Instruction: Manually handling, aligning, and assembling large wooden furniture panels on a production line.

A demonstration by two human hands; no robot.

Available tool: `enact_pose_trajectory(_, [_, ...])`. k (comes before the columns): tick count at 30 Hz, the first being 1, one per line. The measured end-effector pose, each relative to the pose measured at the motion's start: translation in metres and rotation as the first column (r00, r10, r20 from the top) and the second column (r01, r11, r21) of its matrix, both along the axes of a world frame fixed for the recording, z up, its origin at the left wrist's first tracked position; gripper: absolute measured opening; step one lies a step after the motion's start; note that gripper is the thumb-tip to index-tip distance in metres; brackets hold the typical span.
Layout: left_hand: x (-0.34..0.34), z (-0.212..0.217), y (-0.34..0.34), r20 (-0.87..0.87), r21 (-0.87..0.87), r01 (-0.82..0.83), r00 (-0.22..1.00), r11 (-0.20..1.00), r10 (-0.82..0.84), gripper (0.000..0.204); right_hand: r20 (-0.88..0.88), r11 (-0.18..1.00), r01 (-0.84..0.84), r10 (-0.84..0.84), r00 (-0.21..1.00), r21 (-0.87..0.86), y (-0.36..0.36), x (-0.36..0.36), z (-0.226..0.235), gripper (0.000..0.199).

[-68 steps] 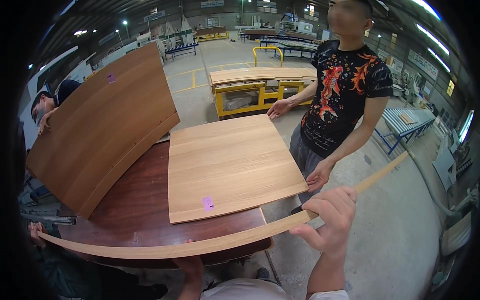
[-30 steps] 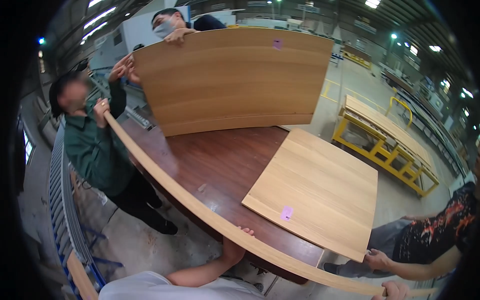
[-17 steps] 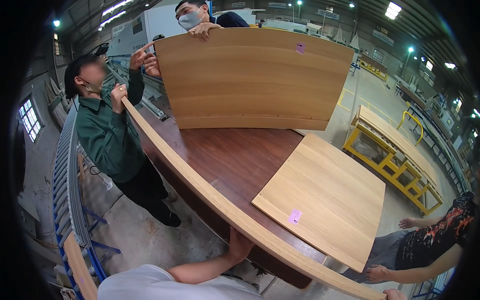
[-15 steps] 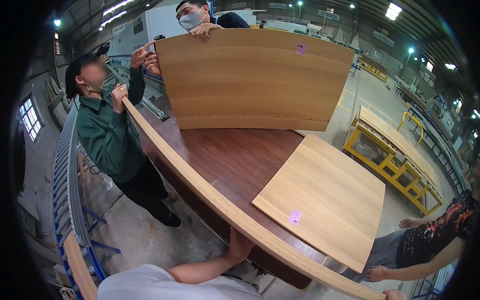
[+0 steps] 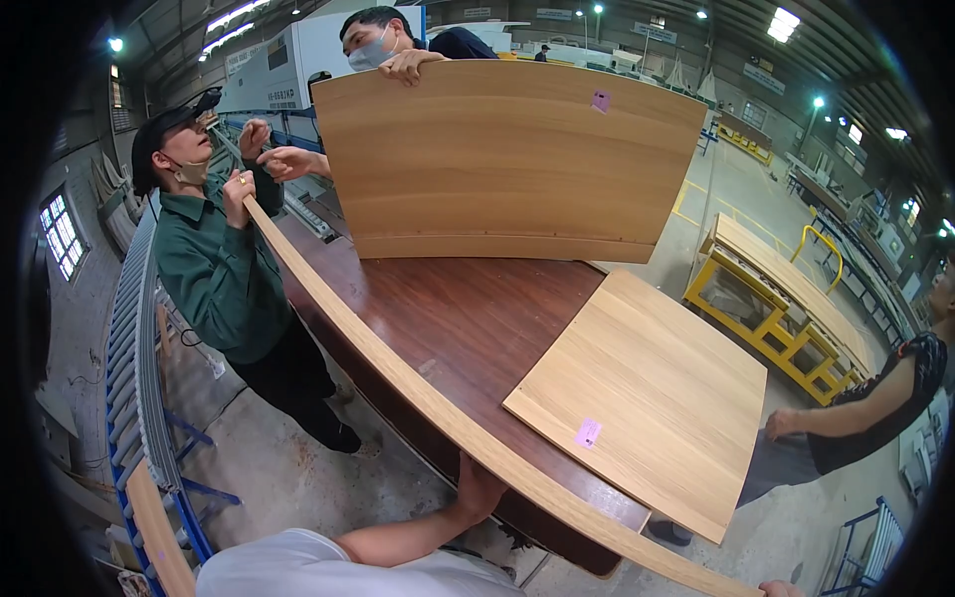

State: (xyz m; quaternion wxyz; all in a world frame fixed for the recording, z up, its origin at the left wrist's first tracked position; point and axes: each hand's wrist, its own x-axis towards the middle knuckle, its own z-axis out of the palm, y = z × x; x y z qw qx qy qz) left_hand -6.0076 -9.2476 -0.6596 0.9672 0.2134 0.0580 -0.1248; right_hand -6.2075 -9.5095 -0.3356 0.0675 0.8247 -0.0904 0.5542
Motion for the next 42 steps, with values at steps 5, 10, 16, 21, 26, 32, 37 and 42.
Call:
enact_pose_trajectory(5, [0.002, 0.004, 0.0, 0.023, 0.007, -0.006, 1.0, 1.0, 0.006, 0.076, -0.005, 1.0, 0.007, -0.007, 1.0, -0.012, -0.001, -0.001, -0.002, 0.05])
enact_pose_trajectory(10, [0.003, 0.003, 0.0, -0.008, -0.006, -0.015, 1.0, 1.0, 0.015, 0.077, -0.007, 1.0, 0.01, -0.01, 1.0, -0.009, 0.0, -0.004, -0.003, 0.05])
enact_pose_trajectory(16, [0.001, -0.003, 0.001, -0.006, -0.024, 0.0, 1.0, 1.0, 0.0, 0.077, -0.017, 0.999, 0.041, -0.042, 0.999, -0.026, -0.005, -0.009, -0.009, 0.05])
enact_pose_trajectory(21, [-0.001, -0.006, -0.002, -0.014, -0.033, -0.017, 1.0, 0.999, 0.017, 0.076, -0.01, 0.999, 0.03, -0.031, 0.999, -0.03, -0.003, -0.008, -0.006, 0.049])
enact_pose_trajectory(26, [0.0, -0.004, -0.001, -0.061, -0.04, -0.031, 0.998, 0.999, 0.029, 0.074, -0.02, 0.999, 0.017, -0.018, 1.0, -0.029, -0.002, -0.004, -0.005, 0.049])
enact_pose_trajectory(32, [0.003, -0.01, -0.001, -0.044, -0.054, -0.017, 0.999, 0.998, 0.015, 0.074, 0.003, 1.0, -0.007, 0.007, 1.0, -0.029, -0.002, -0.001, -0.005, 0.049])
enact_pose_trajectory(37, [0.002, -0.006, -0.002, -0.049, -0.038, -0.018, 0.999, 0.999, 0.016, 0.074, -0.004, 0.999, -0.007, 0.007, 1.0, -0.032, -0.005, -0.001, -0.007, 0.051])
enact_pose_trajectory(42, [0.002, -0.011, 0.0, -0.025, -0.044, -0.008, 1.0, 0.999, 0.007, 0.073, 0.001, 0.999, -0.015, 0.015, 1.0, -0.034, -0.004, 0.001, -0.005, 0.052])
